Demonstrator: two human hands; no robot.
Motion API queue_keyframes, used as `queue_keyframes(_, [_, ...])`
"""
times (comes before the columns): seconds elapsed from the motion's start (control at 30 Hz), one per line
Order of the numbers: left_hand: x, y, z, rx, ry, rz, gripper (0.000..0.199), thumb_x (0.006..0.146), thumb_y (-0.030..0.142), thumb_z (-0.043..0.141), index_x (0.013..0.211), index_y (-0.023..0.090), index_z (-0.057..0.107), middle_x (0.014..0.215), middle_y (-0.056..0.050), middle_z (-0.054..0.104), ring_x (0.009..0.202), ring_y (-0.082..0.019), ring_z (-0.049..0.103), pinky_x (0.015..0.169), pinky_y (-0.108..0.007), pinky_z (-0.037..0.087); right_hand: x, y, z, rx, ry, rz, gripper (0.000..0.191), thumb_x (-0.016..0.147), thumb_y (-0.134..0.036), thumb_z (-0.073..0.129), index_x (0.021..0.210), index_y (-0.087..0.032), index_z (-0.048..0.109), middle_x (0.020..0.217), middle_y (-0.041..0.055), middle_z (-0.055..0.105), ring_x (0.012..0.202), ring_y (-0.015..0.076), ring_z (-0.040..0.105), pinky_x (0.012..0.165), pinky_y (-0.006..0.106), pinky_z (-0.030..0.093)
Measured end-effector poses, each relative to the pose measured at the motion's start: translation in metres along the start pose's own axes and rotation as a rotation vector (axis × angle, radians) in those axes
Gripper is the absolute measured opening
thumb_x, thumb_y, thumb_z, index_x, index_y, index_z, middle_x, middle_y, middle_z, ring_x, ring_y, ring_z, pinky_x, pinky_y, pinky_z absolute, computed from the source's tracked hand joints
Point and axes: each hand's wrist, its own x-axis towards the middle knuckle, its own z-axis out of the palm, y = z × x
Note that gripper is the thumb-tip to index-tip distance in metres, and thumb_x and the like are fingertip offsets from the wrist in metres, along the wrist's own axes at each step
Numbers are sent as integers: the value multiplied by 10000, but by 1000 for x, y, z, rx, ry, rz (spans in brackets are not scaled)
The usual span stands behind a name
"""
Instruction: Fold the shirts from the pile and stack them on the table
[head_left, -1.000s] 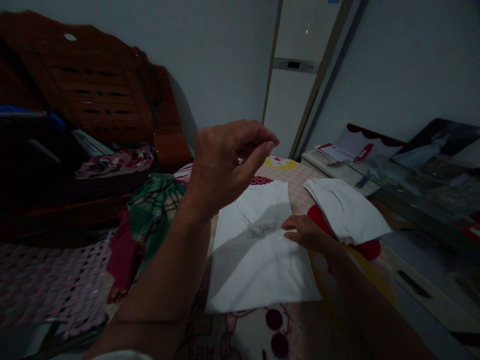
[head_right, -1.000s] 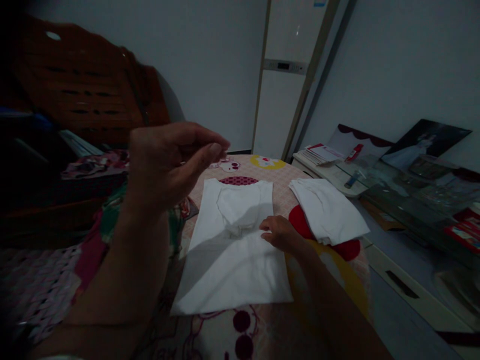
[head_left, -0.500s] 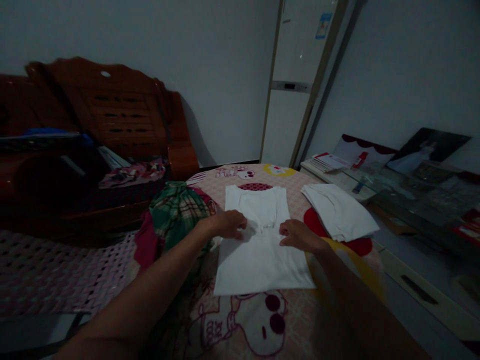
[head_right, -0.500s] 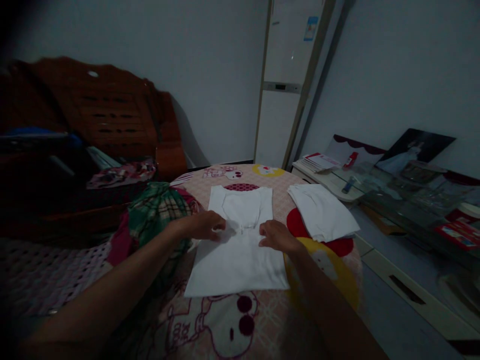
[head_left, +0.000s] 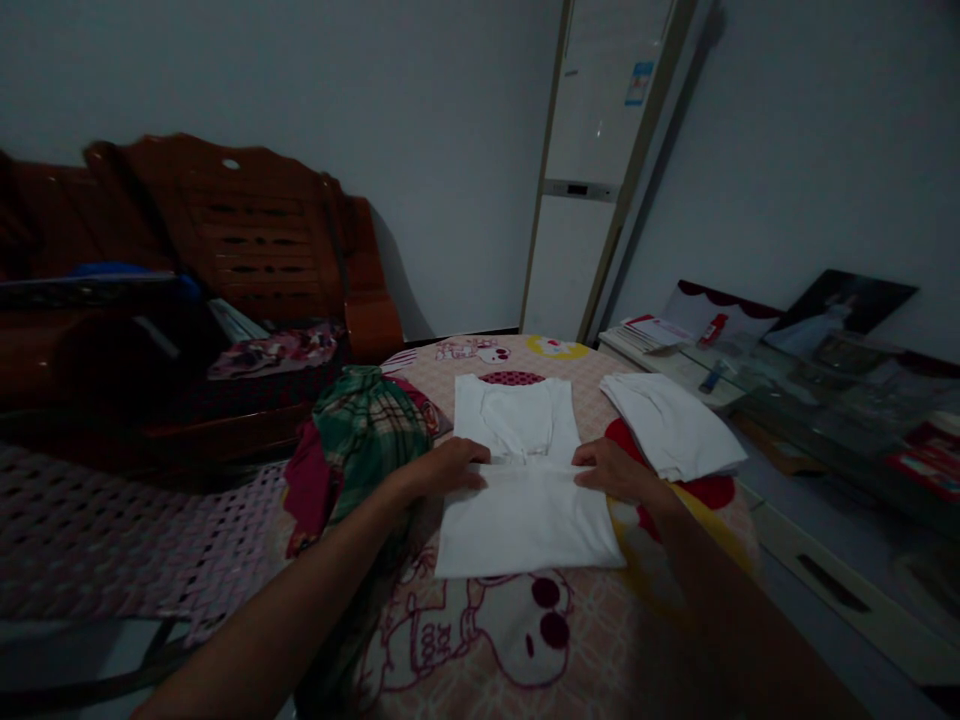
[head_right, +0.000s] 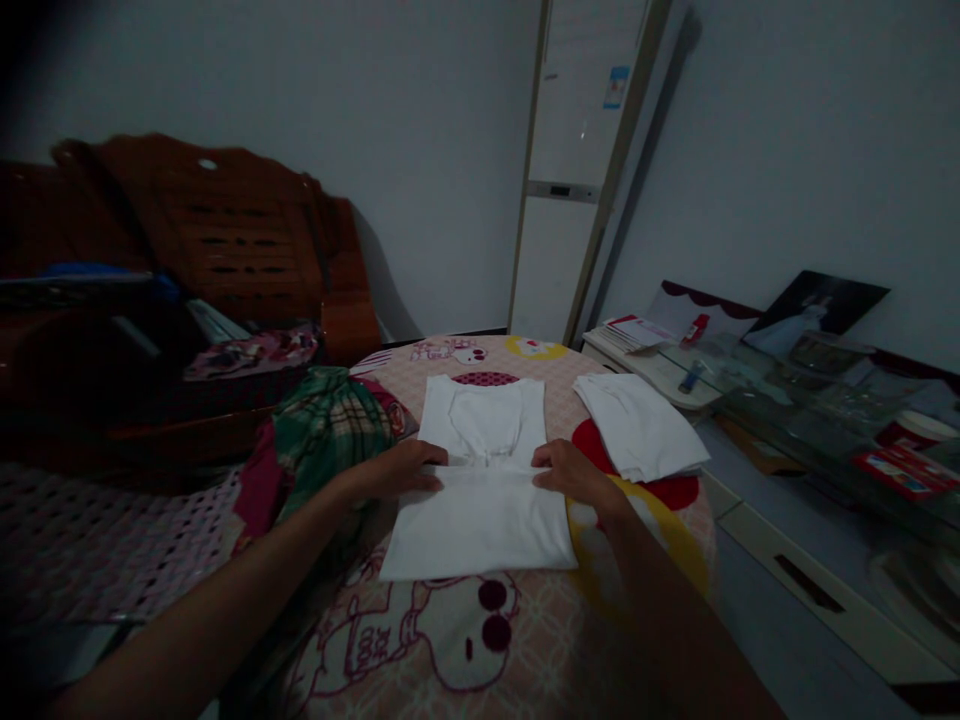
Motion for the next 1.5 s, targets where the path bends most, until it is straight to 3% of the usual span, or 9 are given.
queue_keyframes(0.13, [-8, 3, -26, -171, 48, 78, 213, 829, 285, 560, 952, 174, 693, 935, -14, 723, 866, -171, 637, 762, -215, 441, -5, -12, -19, 128, 98, -34, 202, 730, -281, 613, 834, -147, 722, 803, 40, 707, 757, 189, 629, 672, 269, 443])
queue_keyframes(0.3, [-1, 1, -66, -140, 161, 105, 272, 844, 366, 558, 971, 171, 698, 952, -22, 719, 873, -169, 628, 764, -217, 440, 8, -31, -54, 158, 200, -63, 260, 735, -332, 630, 888, -154, 743, 861, 50, 731, 768, 201, 650, 680, 288, 485])
queue_keyframes(0.6, [62, -40, -113, 84, 312, -14, 292, 799, 353, 575, 971, 164, 715, 971, -47, 719, 889, -190, 625, 825, -259, 454, 103, -14, -85, -58, 400, -71, 190, 705, -232, 632, 838, -163, 750, 849, 41, 736, 830, 208, 649, 807, 320, 481])
queue_keyframes(0.73, [105, -74, -96, 177, 293, -152, 297, 789, 274, 576, 1024, 160, 718, 1024, -64, 722, 959, -210, 632, 867, -264, 454, 150, 10, -63, -258, 395, 73, 213, 752, -194, 616, 916, -178, 751, 959, 68, 735, 963, 238, 637, 885, 344, 466])
queue_keyframes(0.9, [133, -102, -41, 207, 303, -349, 393, 830, 238, 566, 1211, 167, 635, 1214, -98, 657, 1127, -235, 594, 951, -287, 450, 168, 36, -16, -461, 357, 241, 357, 841, -156, 533, 1171, -169, 670, 1205, 142, 657, 1152, 293, 560, 987, 401, 424])
queue_keyframes(1.07, [132, -88, -7, 171, 475, -255, 447, 889, 173, 479, 1333, 165, 528, 1361, -108, 557, 1262, -215, 507, 1079, -314, 387, 154, 42, 11, -522, 355, 116, 446, 896, -184, 478, 1332, -145, 559, 1497, 153, 417, 1348, 329, 389, 1119, 452, 296])
queue_keyframes(1.23, [125, -73, 17, 215, 223, -84, 518, 963, 368, 432, 1439, 164, 411, 1508, -152, 410, 1379, -264, 401, 1131, -417, 326, 141, 49, 39, -456, 178, 43, 517, 980, -360, 394, 1433, -117, 449, 1527, 163, 383, 1408, 285, 346, 1156, 433, 264])
queue_keyframes(1.37, [120, -72, 26, 276, 200, -102, 544, 997, 405, 337, 1504, 209, 298, 1590, -152, 245, 1465, -284, 239, 1157, -543, 221, 135, 53, 50, -455, 175, 46, 522, 990, -369, 384, 1461, -146, 414, 1549, 141, 348, 1447, 277, 284, 1170, 449, 236])
queue_keyframes(1.5, [117, -57, 17, 210, 181, -168, 571, 991, 410, 347, 1497, 149, 301, 1566, -201, 275, 1444, -299, 289, 1126, -530, 298, 126, 35, 48, -448, 156, 72, 532, 988, -408, 398, 1444, -139, 438, 1530, 145, 384, 1433, 263, 319, 1169, 406, 247])
